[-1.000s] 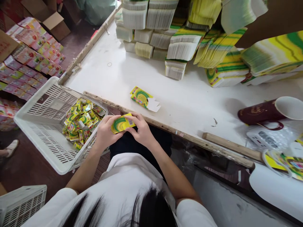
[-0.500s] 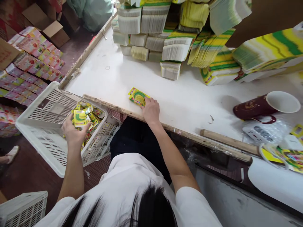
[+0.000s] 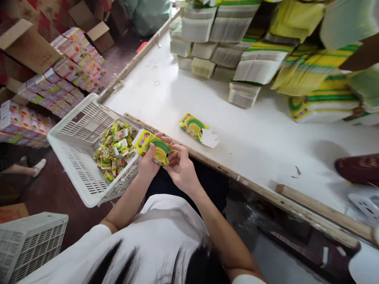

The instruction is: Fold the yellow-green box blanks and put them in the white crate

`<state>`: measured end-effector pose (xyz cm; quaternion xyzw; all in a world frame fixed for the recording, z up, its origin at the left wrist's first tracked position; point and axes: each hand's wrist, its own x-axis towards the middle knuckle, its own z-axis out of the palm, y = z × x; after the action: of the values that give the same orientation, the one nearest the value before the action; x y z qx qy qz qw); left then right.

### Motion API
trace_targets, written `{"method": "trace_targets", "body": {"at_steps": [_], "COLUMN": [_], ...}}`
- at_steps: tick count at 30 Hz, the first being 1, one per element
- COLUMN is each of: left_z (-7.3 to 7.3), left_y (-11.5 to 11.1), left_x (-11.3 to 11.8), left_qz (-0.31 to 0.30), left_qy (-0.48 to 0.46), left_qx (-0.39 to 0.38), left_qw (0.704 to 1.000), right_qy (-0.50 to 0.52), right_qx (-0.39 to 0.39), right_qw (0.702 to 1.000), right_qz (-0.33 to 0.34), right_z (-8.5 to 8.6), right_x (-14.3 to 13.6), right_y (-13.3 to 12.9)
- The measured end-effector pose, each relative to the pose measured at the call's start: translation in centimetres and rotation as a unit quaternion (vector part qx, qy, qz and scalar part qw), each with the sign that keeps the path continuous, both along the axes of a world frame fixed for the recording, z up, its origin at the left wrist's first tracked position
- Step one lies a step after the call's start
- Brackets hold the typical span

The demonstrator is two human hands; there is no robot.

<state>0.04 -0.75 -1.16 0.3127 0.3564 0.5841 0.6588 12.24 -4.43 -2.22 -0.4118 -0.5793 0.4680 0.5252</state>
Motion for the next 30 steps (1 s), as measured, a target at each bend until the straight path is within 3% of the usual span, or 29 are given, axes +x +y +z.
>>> {"method": "trace_targets", "body": {"at_steps": [3,6,10,14,16,19,21,24,26,27,30], "left_z": [1.2,1.1,-0.5,-1.9,-1.7,0.3,2.1,4.0,4.0,3.7,2.0], "left_y": [0.4,0.3,-0.5,-1.0,-0.9,-0.4,-0.2,-0.4,-0.8,-1.0,-1.6], "left_x": [0.3,-0.1,-1.0,-2.1,-3.1,-5.3,-6.6,-6.8,-5.7,-5.0,-3.5], "left_qz": [0.091,0.113,0.071,0.062,0.050,-0.002,-0.037,-0.117,-0.179,-0.193,-0.170], "left_qy": [-0.064,-0.071,0.015,0.114,0.160,0.238,0.323,0.504,0.583,0.604,0.627], "left_qx": [-0.007,-0.014,0.018,0.031,0.028,0.068,0.135,0.213,0.209,0.196,0.177], "left_qw": [0.994,0.991,0.997,0.991,0.986,0.969,0.936,0.829,0.764,0.748,0.739], "right_qy": [0.080,0.081,0.079,0.033,-0.036,-0.164,-0.244,-0.297,-0.290,-0.276,-0.175], "right_qx": [-0.046,-0.078,-0.097,-0.040,0.016,0.130,0.197,0.264,0.281,0.274,0.174], "right_qw": [0.993,0.986,0.992,0.997,0.997,0.971,0.941,0.915,0.914,0.919,0.947], "right_qz": [0.072,0.120,0.025,-0.053,-0.070,-0.117,-0.129,-0.068,-0.043,-0.063,-0.205], "right_z": [0.2,0.2,-0.6,-0.8,-0.5,0.1,0.3,0.7,0.8,0.7,0.1], "right_x": [-1.6,-2.2,-1.4,0.5,1.6,3.2,4.0,4.1,3.5,3.2,2.2], "right_y": [-0.9,-0.8,0.1,0.5,0.5,0.5,0.6,0.4,0.2,0.0,-0.2]}}
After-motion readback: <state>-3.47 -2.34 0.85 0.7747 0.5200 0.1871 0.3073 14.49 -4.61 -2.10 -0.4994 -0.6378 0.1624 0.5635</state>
